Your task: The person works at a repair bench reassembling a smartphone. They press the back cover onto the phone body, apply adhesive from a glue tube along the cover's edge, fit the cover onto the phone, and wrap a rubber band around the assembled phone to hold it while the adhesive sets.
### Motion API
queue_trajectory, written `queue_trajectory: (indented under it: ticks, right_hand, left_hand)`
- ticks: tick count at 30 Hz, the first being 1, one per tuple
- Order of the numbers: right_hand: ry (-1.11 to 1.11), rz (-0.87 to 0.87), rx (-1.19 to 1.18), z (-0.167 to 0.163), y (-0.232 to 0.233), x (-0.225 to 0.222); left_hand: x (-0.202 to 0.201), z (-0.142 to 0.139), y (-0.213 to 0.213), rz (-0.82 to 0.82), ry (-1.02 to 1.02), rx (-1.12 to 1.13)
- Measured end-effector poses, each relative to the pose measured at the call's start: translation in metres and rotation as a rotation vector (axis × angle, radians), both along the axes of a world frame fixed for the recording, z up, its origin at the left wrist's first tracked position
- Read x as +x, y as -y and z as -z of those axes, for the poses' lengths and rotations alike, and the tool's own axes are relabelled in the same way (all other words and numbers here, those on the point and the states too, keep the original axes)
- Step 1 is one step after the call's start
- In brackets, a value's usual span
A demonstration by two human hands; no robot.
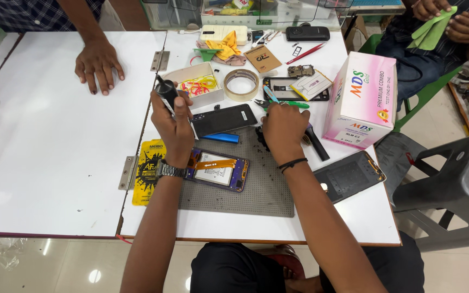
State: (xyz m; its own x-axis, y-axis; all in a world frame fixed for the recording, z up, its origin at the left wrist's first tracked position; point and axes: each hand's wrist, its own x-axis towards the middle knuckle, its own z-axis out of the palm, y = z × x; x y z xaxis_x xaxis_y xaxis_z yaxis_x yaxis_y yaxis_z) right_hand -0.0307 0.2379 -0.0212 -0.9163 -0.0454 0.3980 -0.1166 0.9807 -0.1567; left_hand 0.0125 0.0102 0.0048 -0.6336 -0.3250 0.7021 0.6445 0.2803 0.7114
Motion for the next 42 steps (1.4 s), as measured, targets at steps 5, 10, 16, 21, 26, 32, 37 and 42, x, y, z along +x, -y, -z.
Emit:
queue_trajectory:
  ticks: [5, 10, 16, 21, 26, 32, 37, 42]
  right_hand:
    - [-0.046, -0.018, 0.05, 0.009, -0.001, -0.005]
    - [-0.073, -0.026, 0.027, 0.005, 0.0, -0.001]
    - [-0.258, -0.183, -0.221, -0.029, 0.006, 0.019]
    - [0.08, -0.603, -1.191, -0.049, 0.024, 0.029]
    - [0.178, -0.737, -1.758, -0.057, 0.032, 0.042]
    - [0.128, -0.831, -1.773, -0.059, 0.035, 0.05]
    - [0.1, -0.806, -1.731, -0.057, 0.034, 0.049]
    - [0.126, -0.792, -1.742, -0.059, 0.035, 0.049]
  left_hand:
    - [0.003, 0.002, 0.0, -0.024, 0.044, -0.028]
    - [0.004, 0.003, 0.003, -0.149, 0.04, -0.22]
    - [0.006, 0.001, 0.001, -0.303, -0.022, -0.507]
    - [0.012, -0.005, -0.001, -0.228, 0.053, -0.637]
    - [0.018, -0.016, -0.004, -0.146, 0.039, -0.689]
    - [0.02, -0.019, -0.007, -0.089, 0.029, -0.732]
    - [0.019, -0.019, -0.007, -0.078, -0.003, -0.776]
    - [0.018, -0.021, -0.007, -0.059, -0.015, -0.767]
